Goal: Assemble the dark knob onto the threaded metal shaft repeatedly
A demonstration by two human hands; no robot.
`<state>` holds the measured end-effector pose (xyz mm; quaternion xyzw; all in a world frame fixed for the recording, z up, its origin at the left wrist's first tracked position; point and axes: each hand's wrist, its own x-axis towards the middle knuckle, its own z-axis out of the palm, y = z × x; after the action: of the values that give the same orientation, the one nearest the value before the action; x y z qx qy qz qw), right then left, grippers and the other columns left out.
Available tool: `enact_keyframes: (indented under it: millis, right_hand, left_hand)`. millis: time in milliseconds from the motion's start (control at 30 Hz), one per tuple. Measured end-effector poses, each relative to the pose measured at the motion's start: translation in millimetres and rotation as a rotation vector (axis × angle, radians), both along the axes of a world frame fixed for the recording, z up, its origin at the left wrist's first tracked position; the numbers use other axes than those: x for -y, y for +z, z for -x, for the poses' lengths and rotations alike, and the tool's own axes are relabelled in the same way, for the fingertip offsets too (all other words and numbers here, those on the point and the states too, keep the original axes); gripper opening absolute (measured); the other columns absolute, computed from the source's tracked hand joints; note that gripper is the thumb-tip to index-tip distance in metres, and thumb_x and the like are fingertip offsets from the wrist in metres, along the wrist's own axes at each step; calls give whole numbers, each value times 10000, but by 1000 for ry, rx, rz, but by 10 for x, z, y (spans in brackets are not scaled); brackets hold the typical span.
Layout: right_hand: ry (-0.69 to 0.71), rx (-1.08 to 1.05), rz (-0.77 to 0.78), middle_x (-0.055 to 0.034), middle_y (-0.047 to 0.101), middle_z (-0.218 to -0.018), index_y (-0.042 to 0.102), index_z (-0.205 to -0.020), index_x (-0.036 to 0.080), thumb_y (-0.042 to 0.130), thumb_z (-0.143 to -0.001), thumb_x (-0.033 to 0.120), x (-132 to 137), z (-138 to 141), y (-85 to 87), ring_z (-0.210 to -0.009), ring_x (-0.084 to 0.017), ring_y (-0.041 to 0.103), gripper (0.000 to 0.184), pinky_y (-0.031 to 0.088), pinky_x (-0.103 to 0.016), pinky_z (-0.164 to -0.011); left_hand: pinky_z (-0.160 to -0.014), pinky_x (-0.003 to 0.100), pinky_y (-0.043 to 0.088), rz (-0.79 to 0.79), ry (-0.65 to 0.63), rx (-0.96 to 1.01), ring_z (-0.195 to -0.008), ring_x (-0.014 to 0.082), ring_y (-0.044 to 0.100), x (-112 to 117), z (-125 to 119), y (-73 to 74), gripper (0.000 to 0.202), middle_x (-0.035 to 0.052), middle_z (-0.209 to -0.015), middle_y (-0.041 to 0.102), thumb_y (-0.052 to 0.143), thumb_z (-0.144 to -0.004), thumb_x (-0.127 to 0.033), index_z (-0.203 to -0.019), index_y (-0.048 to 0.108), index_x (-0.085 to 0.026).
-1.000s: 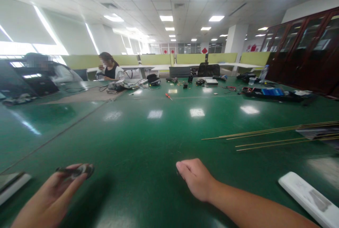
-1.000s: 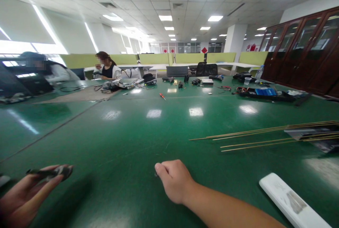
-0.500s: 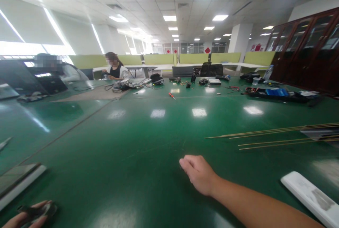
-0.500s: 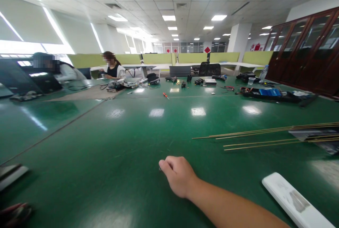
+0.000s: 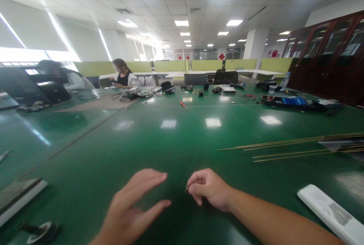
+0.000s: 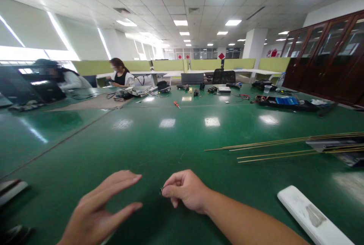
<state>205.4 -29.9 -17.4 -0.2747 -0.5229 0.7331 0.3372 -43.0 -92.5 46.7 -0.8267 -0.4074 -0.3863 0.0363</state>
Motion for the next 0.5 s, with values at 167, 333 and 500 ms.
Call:
enact_keyframes:
  millis: [167,333,500]
  right_hand:
    - [20,-165,60,32,562,-558,670,-707,121,925,-564,558,-9,6,-18,-460,-81,456,526,323,-227,-471]
    - [33,-217,99,9,572,-577,665,-699,117,896,-605,597,-2,16,-20,-494,-95,474,541,344,-228,-473]
    - [127,-80,65,-1,621,-582,731,-836,86,854,-687,544,24,-18,12,-473,-96,518,497,367,-227,-498]
  left_hand:
    - [-840,323,618,144,-356,207,-940,204,728,-238,-703,-22,299,24,-966,792,772,-845,-190,-1121,730,-295]
    - [-795,279,619,250,-273,354,-875,187,749,-227,-809,-59,202,24,-954,795,699,-896,-198,-1054,777,-298]
    - [-813,270,610,247,45,316,-882,190,745,-112,-336,-40,175,5,-979,782,631,-936,-325,-1013,788,-321]
